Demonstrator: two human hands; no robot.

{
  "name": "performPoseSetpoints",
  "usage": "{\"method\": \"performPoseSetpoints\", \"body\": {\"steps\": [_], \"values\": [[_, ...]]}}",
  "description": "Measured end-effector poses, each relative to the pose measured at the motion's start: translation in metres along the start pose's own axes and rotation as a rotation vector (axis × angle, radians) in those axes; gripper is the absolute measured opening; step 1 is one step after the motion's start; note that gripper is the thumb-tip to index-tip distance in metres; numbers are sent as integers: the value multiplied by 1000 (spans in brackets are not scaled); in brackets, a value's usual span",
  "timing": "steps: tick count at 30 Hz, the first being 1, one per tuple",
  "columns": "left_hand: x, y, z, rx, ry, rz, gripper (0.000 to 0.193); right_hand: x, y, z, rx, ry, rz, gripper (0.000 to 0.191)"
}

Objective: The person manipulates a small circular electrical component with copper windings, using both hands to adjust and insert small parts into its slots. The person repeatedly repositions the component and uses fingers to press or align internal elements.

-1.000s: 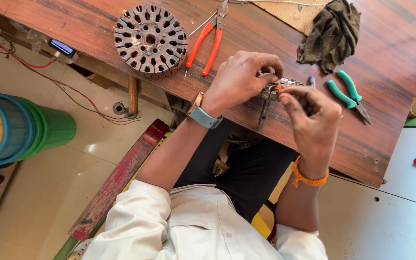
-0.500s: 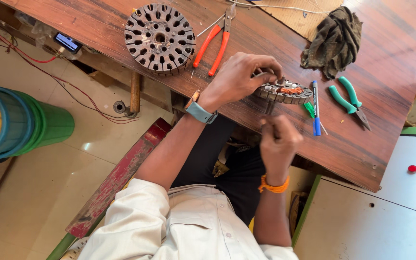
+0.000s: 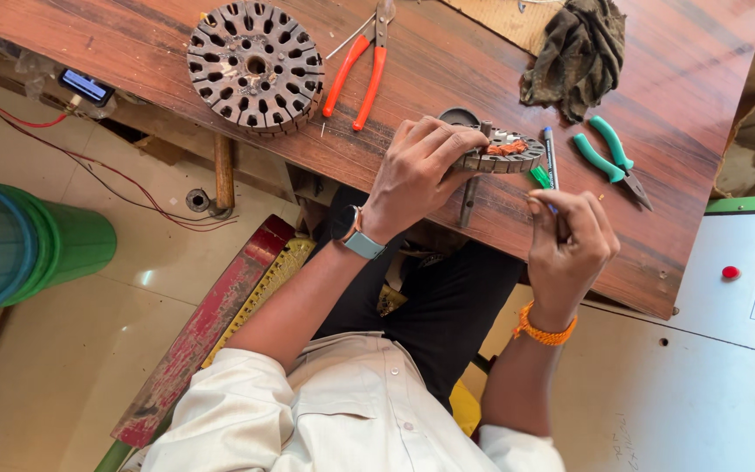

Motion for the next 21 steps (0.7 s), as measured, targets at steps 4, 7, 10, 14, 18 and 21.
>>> {"method": "performPoseSetpoints", "body": {"steps": [4, 7, 10, 14, 18, 21], "values": [[6, -2, 2, -8, 35, 16, 47, 5, 8, -28, 56, -124, 3, 11], [5, -4, 2, -37, 63, 9, 44, 4, 17, -45, 131, -183, 9, 11], [3, -5, 1, -28, 74, -11, 43, -1, 18, -57, 212, -213, -17, 8], [2, -7, 2, -30, 69, -20, 43, -9, 4, -62, 276, -184, -16, 11], [1, -7, 3, -34, 63, -18, 43, -14, -1, -63, 288, -241, -35, 11], [1, -8, 3, -25, 62, -21, 43, -16, 0, -67, 301, -275, -46, 11]]}}
Point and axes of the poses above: each hand's wrist, its own z-axis away from the middle knuckle, its own y-axis out of the palm, x = y × z, the point moved 2 cm from there along -z, towards the middle knuckle, and after that the axes turned 12 degrees about -y, right-handed, at the moved point
